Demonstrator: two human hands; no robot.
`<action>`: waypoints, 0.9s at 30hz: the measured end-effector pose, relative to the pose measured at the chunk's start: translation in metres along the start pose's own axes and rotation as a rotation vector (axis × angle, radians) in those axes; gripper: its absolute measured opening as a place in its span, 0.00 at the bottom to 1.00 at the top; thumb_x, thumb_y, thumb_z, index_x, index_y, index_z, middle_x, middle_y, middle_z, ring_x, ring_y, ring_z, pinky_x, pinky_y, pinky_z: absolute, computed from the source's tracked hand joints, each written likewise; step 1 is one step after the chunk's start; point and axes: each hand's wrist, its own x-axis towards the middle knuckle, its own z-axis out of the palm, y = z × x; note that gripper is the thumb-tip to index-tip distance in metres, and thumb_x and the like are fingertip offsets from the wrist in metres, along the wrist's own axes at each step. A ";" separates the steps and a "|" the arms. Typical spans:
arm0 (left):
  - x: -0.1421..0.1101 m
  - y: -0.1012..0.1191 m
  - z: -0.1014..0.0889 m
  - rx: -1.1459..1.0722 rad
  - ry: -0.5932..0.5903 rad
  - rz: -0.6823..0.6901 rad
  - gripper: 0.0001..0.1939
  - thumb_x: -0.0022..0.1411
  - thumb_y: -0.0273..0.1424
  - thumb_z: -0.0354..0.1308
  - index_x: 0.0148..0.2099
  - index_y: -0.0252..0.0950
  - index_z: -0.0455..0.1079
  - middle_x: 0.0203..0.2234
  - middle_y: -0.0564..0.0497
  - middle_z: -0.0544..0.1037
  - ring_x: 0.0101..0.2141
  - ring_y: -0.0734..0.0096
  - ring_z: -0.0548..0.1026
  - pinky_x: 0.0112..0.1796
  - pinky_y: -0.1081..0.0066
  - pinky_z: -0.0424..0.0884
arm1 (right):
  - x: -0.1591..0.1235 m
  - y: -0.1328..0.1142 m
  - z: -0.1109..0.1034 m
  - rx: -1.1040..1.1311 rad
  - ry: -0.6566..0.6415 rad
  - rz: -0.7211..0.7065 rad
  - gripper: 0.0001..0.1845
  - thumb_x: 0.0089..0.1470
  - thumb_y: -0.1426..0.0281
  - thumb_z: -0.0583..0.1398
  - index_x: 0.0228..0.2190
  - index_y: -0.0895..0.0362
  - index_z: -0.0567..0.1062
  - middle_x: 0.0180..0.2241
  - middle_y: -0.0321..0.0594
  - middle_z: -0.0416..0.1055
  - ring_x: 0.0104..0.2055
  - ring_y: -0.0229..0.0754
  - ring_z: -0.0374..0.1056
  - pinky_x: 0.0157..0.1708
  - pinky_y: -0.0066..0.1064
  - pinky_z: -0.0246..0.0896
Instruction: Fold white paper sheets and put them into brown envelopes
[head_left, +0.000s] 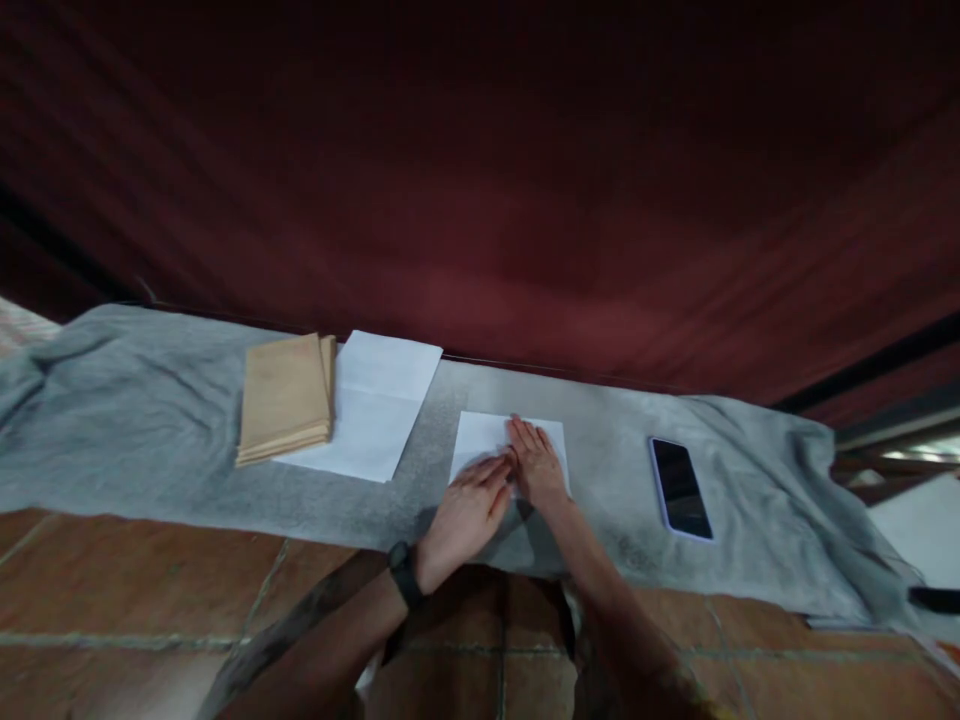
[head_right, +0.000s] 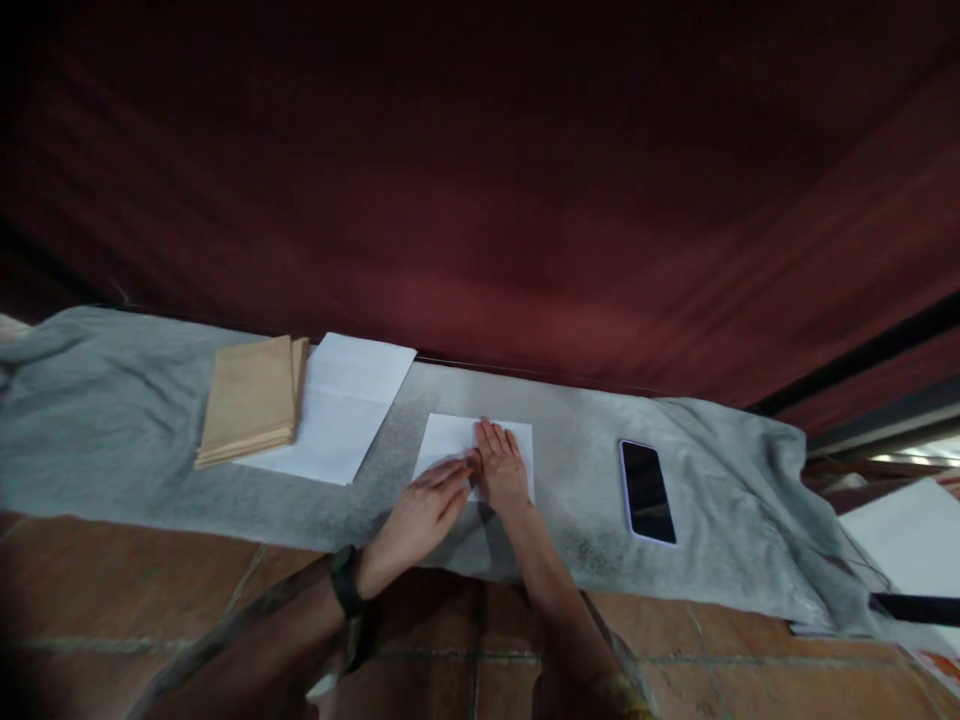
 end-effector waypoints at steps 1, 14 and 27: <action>0.007 -0.005 0.002 0.044 0.043 -0.026 0.23 0.74 0.35 0.42 0.65 0.33 0.64 0.62 0.42 0.69 0.63 0.62 0.66 0.62 0.58 0.63 | 0.000 -0.001 0.000 -0.002 -0.002 0.000 0.27 0.70 0.65 0.46 0.66 0.60 0.60 0.68 0.45 0.54 0.70 0.46 0.51 0.68 0.43 0.44; 0.025 -0.041 0.038 0.370 0.107 -0.195 0.37 0.72 0.48 0.38 0.70 0.23 0.55 0.68 0.33 0.56 0.69 0.51 0.54 0.66 0.51 0.52 | -0.003 -0.001 0.003 -0.081 0.089 0.160 0.28 0.70 0.62 0.48 0.66 0.62 0.60 0.68 0.47 0.55 0.69 0.51 0.53 0.67 0.45 0.45; 0.028 -0.052 0.030 0.374 0.242 -0.312 0.33 0.72 0.40 0.40 0.68 0.20 0.56 0.65 0.29 0.62 0.67 0.46 0.57 0.66 0.45 0.49 | -0.032 0.026 -0.005 -0.149 0.245 0.335 0.33 0.71 0.60 0.43 0.64 0.71 0.60 0.64 0.62 0.60 0.66 0.59 0.57 0.64 0.56 0.48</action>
